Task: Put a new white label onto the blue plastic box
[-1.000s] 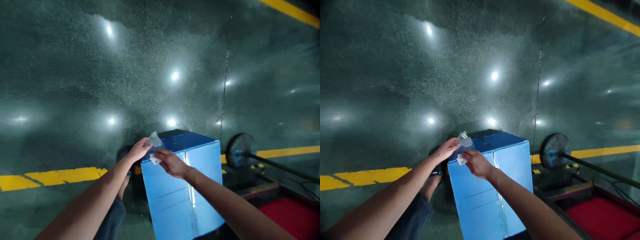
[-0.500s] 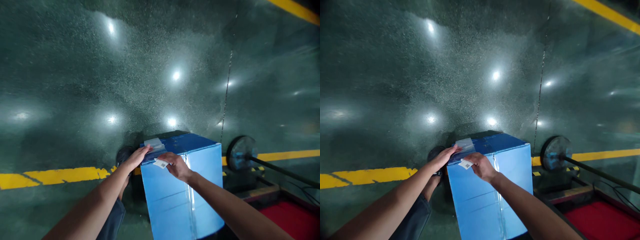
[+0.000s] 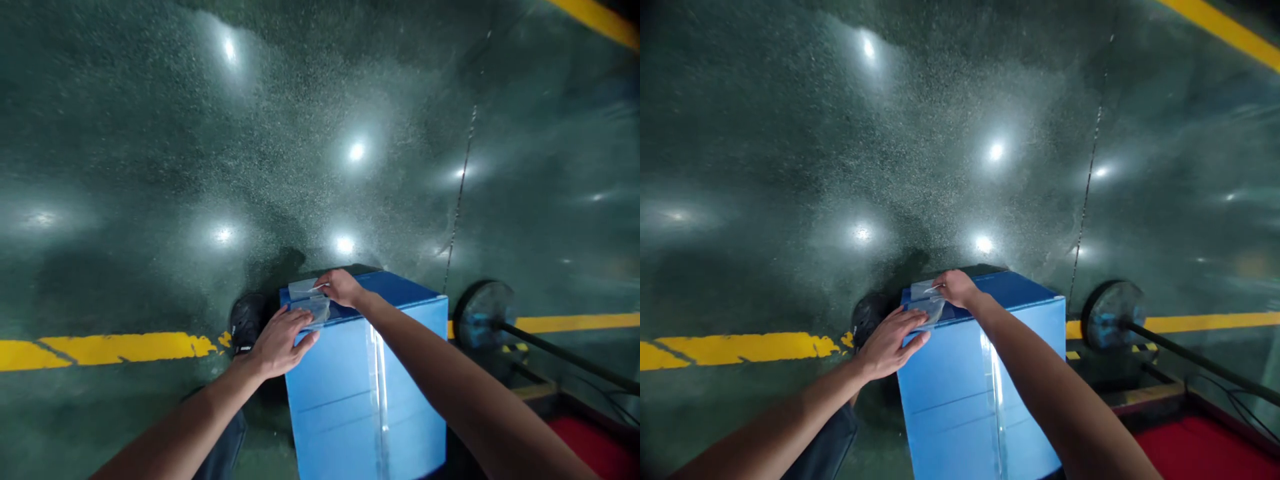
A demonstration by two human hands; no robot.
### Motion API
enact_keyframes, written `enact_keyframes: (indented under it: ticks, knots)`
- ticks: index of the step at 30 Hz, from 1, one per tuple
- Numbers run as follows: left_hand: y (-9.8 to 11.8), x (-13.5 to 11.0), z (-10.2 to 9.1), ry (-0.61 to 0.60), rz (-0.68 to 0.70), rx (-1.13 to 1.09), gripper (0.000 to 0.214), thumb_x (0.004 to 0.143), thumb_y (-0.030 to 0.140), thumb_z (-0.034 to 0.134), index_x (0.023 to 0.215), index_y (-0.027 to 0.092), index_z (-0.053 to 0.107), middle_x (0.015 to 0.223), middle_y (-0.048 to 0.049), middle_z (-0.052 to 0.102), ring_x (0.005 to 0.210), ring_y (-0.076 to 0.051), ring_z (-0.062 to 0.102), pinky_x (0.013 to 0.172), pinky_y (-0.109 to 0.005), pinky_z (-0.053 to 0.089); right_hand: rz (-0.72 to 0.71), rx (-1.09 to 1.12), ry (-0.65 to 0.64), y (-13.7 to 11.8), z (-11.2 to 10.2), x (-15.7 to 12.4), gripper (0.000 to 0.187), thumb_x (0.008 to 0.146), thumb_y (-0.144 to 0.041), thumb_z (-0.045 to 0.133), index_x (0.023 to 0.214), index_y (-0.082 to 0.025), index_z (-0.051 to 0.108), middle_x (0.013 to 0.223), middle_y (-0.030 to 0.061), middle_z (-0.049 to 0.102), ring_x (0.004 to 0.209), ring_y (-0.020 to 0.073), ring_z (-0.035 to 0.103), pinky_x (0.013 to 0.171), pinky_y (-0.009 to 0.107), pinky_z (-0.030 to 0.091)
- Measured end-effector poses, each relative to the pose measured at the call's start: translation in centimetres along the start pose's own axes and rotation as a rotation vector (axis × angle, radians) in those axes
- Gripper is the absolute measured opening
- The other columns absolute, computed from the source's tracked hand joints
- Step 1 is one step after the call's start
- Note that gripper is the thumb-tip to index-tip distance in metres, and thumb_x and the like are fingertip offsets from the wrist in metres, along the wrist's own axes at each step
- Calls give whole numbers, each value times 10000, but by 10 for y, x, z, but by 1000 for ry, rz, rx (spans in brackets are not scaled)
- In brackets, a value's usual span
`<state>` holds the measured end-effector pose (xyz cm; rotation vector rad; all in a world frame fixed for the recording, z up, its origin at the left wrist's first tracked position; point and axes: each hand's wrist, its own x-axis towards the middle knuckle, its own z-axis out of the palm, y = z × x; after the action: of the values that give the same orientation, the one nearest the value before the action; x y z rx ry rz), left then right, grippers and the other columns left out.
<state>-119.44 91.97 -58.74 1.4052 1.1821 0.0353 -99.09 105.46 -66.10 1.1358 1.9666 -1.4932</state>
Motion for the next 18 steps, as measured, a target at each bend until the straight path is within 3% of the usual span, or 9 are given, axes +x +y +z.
enact_keyframes:
  ticks: [3, 6, 14, 18]
  knots:
    - [-3, -3, 1, 0, 17, 31, 530, 1058, 504, 450, 1448, 162, 561, 1506, -137, 575, 1466, -255, 468, 1273, -541, 277, -10, -95, -161, 2, 24, 25, 182, 1010, -283, 670, 1093, -136, 739, 1115, 85, 726, 1100, 207, 687, 1047, 433, 530]
    - [-2, -6, 5, 14, 8, 40, 577, 1055, 514, 448, 1513, 165, 490, 1559, -145, 516, 1502, -262, 416, 1274, -540, 286, -12, -169, -237, 1, 34, 37, 220, 1023, -319, 652, 1104, -129, 728, 1127, 93, 717, 1125, 215, 674, 1070, 451, 510]
    - [3, -9, 5, 26, -30, 2, 569, 1039, 474, 497, 1501, 142, 499, 1548, -159, 523, 1504, -280, 413, 1276, -559, 283, 84, -272, -279, -8, 33, 56, 228, 1019, -311, 654, 1114, -108, 698, 1137, 97, 691, 1117, 217, 660, 1034, 443, 530]
    - [4, -10, 6, 47, -28, -30, 559, 1025, 436, 534, 1499, 142, 504, 1550, -158, 521, 1500, -285, 415, 1279, -561, 272, 226, -283, -200, -6, 42, 59, 259, 1019, -321, 657, 1150, -100, 687, 1137, 109, 686, 1102, 224, 667, 1015, 445, 541]
